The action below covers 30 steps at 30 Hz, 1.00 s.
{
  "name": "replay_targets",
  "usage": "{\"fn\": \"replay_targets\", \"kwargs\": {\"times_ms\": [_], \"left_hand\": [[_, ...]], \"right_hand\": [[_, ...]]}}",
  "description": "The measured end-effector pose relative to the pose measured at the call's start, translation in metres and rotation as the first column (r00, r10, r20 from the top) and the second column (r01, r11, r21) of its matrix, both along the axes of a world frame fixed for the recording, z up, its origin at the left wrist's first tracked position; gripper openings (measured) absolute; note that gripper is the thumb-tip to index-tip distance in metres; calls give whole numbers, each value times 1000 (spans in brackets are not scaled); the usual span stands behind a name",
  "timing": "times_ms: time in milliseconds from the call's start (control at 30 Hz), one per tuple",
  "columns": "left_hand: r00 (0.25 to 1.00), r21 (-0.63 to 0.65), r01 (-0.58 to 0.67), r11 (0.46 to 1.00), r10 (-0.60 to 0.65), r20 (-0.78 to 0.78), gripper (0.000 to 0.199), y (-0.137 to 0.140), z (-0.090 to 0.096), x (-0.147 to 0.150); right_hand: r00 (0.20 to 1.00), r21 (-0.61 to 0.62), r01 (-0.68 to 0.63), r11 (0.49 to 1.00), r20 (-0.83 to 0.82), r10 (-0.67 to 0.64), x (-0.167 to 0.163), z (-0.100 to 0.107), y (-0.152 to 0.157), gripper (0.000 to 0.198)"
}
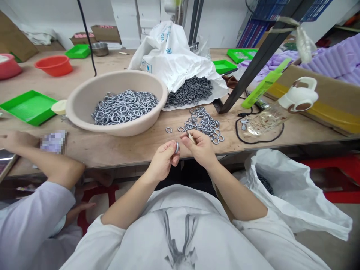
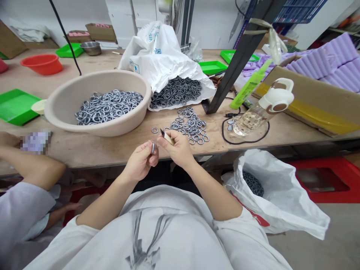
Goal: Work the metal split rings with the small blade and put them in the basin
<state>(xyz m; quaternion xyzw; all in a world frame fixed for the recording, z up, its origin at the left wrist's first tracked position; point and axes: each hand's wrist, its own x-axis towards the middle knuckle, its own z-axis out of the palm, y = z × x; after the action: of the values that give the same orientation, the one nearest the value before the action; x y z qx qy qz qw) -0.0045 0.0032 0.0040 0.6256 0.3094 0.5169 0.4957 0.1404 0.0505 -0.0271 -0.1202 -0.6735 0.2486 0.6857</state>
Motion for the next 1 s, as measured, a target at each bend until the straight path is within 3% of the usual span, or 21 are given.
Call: {"fn": "replay_targets", "kwargs": {"times_ms": [67,167,267,467,633,800,1000], "left_hand": [[998,-6,-31,1000,31,54,52,-2,0,2],[993,-36,-23,999,27,114,54,-4,0,5],[991,-58,3,998,5,137,51,-6,-2,8],[996,-54,52,997,-48,81,50,-9,-4,2],[991,0,129,992,-129,-36,49,-15,-3,-6],[996,-46,32,998,-29,79,52,-15,4,-9],[996,-55,23,998,-18,86,52,-13,5,-11]], "right_hand": [[994,90,88,992,49,-93,2,-4,-7,59],[965,272,208,940,98,-242,3,-9,-19,55],[946,335,247,909,117,-301,2,-11,-25,53],[940,290,190,938,222,-259,4,-12,-17,58],[943,154,266,951,164,-291,6,-13,-8,65],[945,324,206,923,178,-274,0,-10,-21,61],[915,322,232,918,249,-319,-7,-7,-30,65]]}}
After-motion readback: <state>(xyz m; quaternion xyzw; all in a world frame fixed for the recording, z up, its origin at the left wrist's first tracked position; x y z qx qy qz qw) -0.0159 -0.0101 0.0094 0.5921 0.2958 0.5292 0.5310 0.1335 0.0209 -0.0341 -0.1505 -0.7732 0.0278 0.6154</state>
